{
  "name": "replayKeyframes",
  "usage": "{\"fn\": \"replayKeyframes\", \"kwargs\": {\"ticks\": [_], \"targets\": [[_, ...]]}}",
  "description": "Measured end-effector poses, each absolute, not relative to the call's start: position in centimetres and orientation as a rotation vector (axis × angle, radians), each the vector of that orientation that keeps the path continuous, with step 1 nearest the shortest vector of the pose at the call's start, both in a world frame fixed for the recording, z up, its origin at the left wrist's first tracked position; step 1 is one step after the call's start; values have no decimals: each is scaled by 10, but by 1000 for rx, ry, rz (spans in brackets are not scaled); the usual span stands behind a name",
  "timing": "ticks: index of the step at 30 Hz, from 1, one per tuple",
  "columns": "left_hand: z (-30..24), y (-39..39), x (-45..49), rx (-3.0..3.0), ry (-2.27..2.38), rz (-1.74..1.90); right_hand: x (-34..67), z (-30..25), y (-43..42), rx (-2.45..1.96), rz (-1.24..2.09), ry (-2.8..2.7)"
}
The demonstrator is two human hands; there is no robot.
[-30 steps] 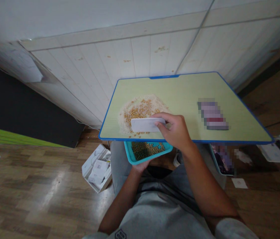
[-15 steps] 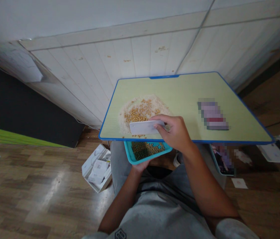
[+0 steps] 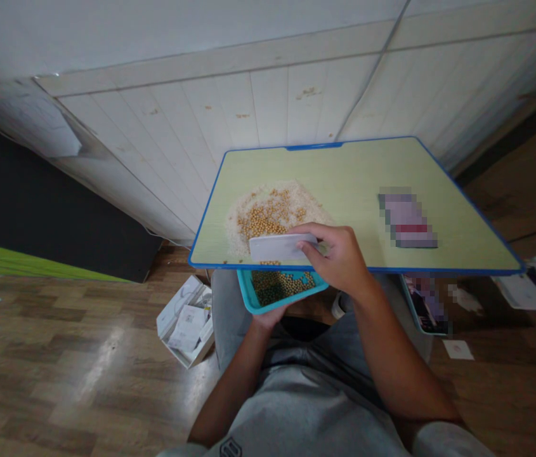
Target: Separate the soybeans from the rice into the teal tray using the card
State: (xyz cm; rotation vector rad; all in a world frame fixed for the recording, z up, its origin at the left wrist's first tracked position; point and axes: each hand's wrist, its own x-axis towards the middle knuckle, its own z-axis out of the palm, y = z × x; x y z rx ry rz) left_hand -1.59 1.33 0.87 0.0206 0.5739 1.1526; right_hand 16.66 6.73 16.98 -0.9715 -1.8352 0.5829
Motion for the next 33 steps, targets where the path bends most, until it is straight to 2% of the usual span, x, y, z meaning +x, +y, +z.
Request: {"fn": "replayKeyframes", "kwargs": {"ticks": [33], "targets": [[17, 15, -33, 46, 550, 1179, 149, 165, 64, -953, 506, -1747]]}}
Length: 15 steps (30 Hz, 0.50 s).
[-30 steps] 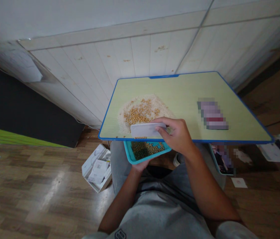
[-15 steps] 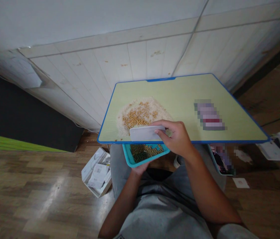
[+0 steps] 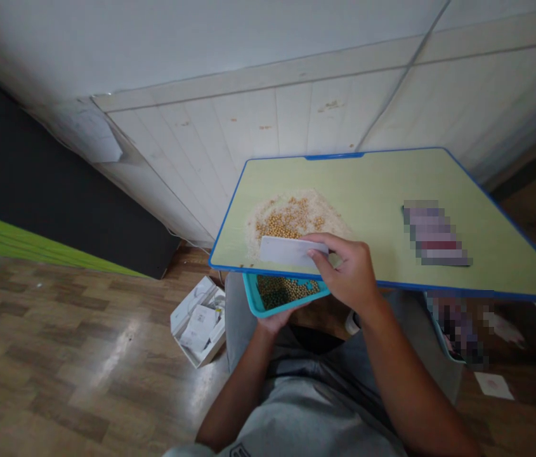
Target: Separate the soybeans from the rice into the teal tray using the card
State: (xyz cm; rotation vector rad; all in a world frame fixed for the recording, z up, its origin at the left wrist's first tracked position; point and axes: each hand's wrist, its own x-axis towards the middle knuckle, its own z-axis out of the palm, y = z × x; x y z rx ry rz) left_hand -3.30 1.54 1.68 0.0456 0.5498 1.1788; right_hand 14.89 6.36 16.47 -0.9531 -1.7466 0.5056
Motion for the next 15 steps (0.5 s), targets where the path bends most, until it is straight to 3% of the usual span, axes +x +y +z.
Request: {"fn": "replayKeyframes", "kwargs": {"ticks": [15], "targets": [[20, 18, -54, 15, 654, 1363, 89, 159, 66, -925, 601, -1897]]}}
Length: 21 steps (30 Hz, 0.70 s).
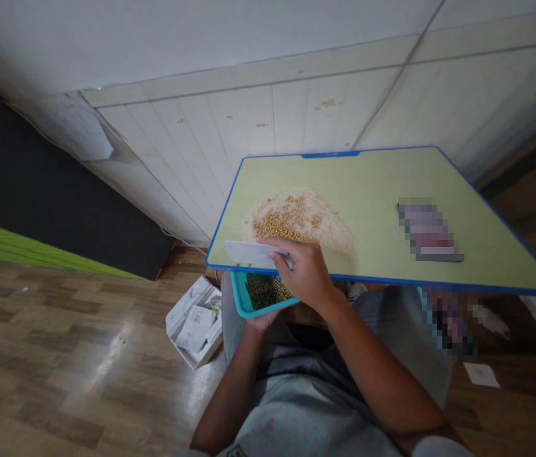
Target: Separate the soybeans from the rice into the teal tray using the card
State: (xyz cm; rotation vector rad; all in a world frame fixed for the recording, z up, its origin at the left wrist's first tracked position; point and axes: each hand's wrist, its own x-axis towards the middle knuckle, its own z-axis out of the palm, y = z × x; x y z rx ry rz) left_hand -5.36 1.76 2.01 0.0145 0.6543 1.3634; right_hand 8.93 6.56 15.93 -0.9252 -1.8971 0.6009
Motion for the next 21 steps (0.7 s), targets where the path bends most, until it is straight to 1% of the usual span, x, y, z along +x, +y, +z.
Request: {"fn": "replayKeyframes", "kwargs": {"ticks": [4, 10, 21], "targets": [[23, 17, -55, 73, 657, 1394, 87, 161, 67, -957, 632, -1958], [27, 14, -55, 127, 697, 1338, 95, 165, 66, -946, 676, -1984], [24, 14, -57, 157, 560, 1324, 106, 170, 61, -936, 662, -1944]]}}
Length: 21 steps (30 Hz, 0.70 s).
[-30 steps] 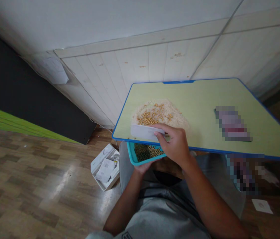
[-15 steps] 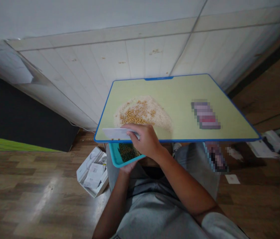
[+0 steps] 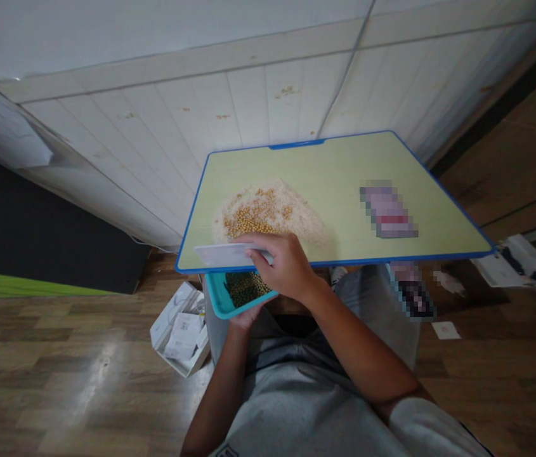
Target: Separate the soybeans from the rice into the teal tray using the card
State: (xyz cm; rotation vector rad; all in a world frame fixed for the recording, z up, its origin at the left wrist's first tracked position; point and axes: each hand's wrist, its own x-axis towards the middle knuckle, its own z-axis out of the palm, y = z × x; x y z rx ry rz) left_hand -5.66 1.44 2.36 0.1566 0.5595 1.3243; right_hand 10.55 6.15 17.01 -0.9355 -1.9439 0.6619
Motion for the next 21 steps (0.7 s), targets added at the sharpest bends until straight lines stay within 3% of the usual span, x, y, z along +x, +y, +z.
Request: {"fn": "replayKeyframes", "kwargs": {"ticks": [21], "targets": [[25, 14, -36, 181, 715, 1317, 112, 169, 60, -932, 655, -1915]]}}
